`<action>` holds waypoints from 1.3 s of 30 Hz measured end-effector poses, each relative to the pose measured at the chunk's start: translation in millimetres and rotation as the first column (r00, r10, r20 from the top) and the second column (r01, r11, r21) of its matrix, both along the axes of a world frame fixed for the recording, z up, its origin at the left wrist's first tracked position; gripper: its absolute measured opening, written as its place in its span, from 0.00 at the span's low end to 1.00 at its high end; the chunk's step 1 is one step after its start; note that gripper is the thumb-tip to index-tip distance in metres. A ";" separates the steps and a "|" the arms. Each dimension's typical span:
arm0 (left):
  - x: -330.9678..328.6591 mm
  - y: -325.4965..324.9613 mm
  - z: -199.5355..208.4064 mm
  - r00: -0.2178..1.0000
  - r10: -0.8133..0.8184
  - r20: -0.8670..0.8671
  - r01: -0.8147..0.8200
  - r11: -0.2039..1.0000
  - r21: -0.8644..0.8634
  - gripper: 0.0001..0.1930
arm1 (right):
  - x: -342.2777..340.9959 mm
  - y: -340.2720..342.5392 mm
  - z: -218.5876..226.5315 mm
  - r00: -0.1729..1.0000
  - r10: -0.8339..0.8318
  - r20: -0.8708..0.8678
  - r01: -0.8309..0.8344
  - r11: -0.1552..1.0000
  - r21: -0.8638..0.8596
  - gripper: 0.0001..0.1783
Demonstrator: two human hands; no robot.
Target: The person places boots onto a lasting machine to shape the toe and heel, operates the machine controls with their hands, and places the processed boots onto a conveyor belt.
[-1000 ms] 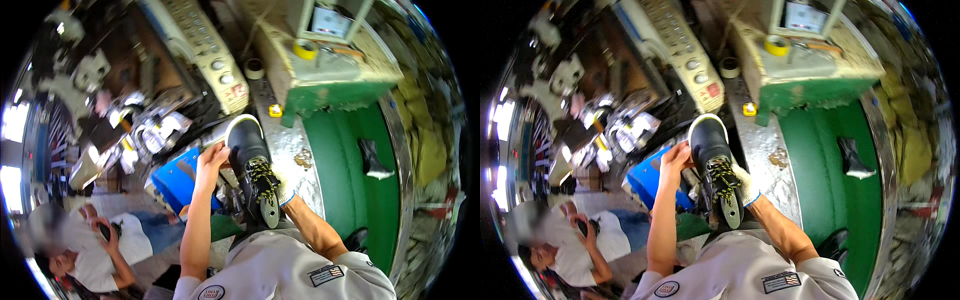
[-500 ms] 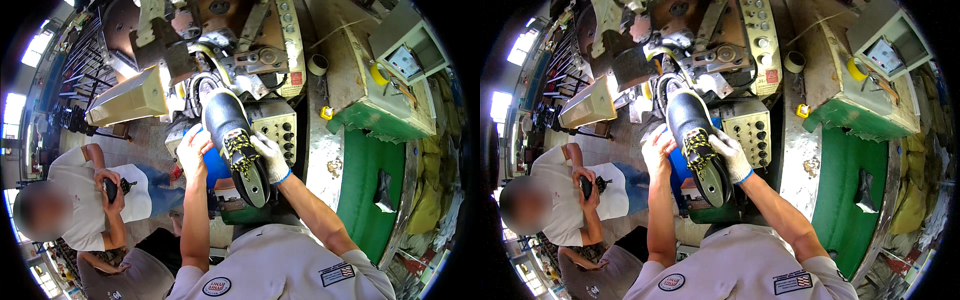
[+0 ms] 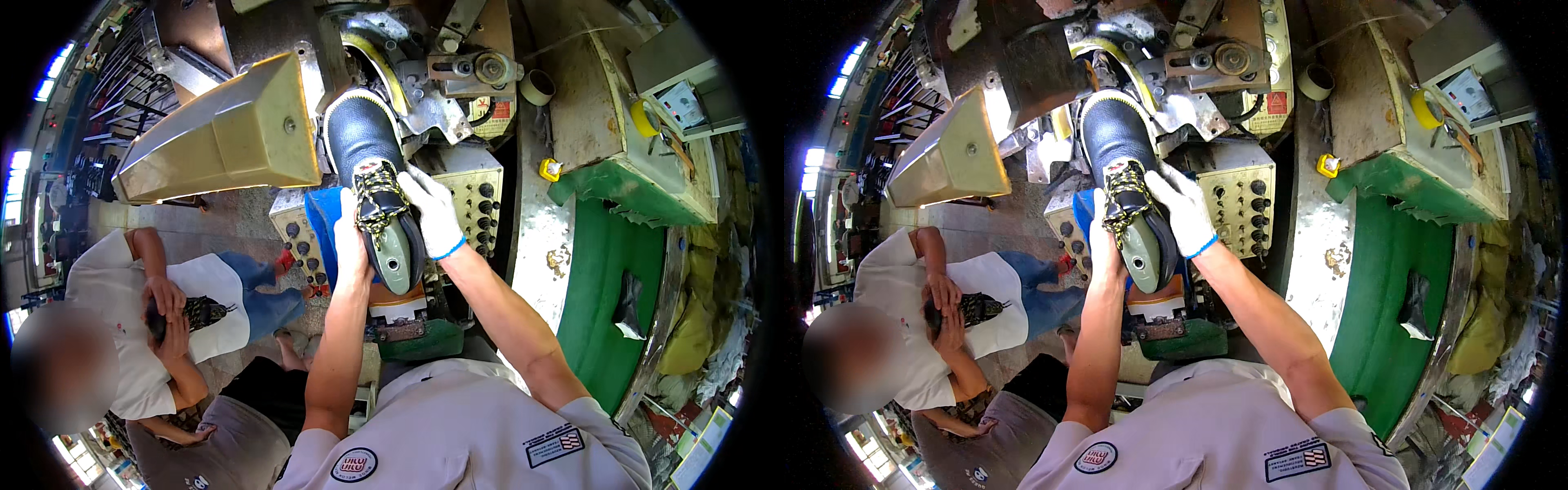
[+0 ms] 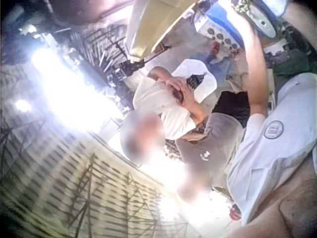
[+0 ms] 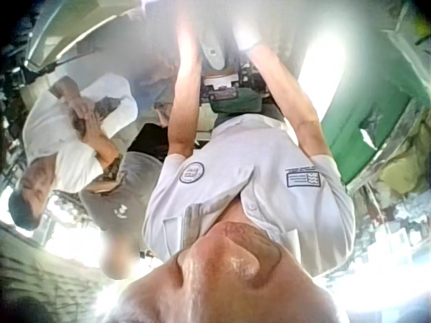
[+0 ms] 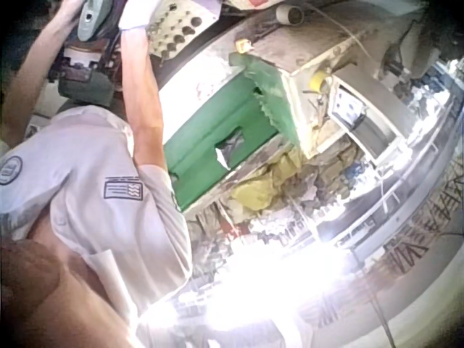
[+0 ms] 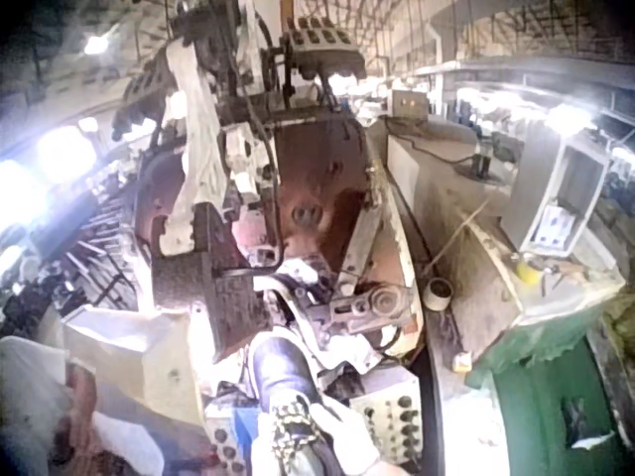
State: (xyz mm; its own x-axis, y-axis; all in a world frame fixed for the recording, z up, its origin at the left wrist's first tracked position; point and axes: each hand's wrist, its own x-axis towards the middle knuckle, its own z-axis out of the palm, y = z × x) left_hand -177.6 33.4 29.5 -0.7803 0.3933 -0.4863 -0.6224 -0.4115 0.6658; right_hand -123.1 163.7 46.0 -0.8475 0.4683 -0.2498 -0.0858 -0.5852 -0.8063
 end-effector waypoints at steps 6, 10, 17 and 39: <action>-10.2 -1.0 12.5 0.996 -0.095 -0.005 0.095 0.992 0.088 0.28 | -6.0 -5.2 0.7 0.999 -0.023 0.036 0.020 0.996 0.082 0.21; -13.8 -7.0 9.6 0.993 -0.121 -0.007 0.121 0.992 0.032 0.31 | -7.7 -10.1 -12.8 0.997 -0.030 0.067 0.026 0.997 0.066 0.23; -18.3 -5.2 -3.1 0.996 -0.086 -0.029 0.089 0.993 0.083 0.27 | -8.6 -14.9 -12.3 0.996 -0.066 0.052 0.066 0.998 0.006 0.21; -23.8 -10.5 -35.4 0.960 -0.123 -0.251 0.165 0.974 0.154 0.31 | -6.8 -11.6 -28.7 0.998 -0.048 0.044 0.030 0.940 0.339 0.22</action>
State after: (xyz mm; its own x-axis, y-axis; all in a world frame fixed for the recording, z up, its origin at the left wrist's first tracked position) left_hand -201.4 22.9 -5.9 -0.7938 0.5711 -0.2090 -0.5156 -0.4499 0.7292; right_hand -130.0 152.1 17.3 -0.8170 0.5653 -0.1137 -0.0565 -0.2747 -0.9599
